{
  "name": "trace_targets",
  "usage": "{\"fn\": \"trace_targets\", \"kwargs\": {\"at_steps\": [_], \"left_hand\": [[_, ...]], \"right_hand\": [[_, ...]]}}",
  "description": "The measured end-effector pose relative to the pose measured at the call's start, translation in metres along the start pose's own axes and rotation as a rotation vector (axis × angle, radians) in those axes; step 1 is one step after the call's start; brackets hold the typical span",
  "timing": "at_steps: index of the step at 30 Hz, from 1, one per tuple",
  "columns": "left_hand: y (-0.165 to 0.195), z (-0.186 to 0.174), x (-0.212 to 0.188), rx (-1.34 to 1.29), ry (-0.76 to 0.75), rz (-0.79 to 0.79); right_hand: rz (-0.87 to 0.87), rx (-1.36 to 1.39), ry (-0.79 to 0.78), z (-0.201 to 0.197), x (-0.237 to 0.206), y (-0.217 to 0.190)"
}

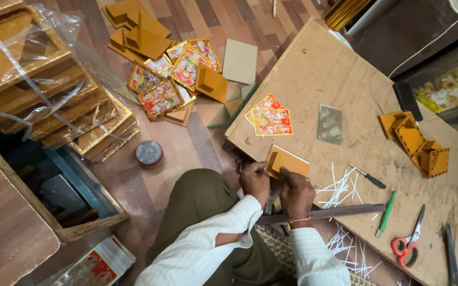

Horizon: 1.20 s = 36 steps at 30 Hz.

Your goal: The person sits on the floor at a low workboard assembling small decorative picture frames. They pick up cardboard frame backs, place a printed religious image and a glass pane into a frame, trim a print with scissors, apply tape, and set finished frames onto a pile.

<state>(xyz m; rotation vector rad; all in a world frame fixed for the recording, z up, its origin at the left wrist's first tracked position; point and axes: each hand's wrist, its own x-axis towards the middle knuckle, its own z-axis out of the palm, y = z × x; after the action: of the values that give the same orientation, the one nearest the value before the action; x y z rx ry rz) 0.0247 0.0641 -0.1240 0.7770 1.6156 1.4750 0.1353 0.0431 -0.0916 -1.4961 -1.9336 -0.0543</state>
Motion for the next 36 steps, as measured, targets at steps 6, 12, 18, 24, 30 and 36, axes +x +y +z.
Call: {"fn": "trace_targets", "kwargs": {"at_steps": [6, 12, 18, 24, 30, 36], "left_hand": [[0.008, -0.002, 0.0, 0.054, 0.012, 0.139], [0.014, 0.001, 0.003, -0.33, -0.113, -0.192], [0.007, 0.001, 0.002, -0.33, -0.495, -0.204], [0.005, 0.006, -0.014, -0.533, -0.711, -0.289], [0.002, 0.005, -0.028, -0.898, -0.871, -0.463], [0.008, 0.001, -0.032, -0.938, -0.763, -0.477]], "right_hand": [[0.203, 0.111, 0.037, 0.001, -0.004, -0.007], [0.071, 0.124, 0.208, -0.026, -0.007, 0.015], [0.904, 0.68, -0.047, -0.088, -0.02, 0.058], [0.874, 0.846, 0.147, -0.095, -0.06, 0.02], [0.778, 0.735, 0.367, -0.076, -0.083, -0.013], [0.7, 0.645, 0.409, -0.054, -0.1, -0.028]]}}
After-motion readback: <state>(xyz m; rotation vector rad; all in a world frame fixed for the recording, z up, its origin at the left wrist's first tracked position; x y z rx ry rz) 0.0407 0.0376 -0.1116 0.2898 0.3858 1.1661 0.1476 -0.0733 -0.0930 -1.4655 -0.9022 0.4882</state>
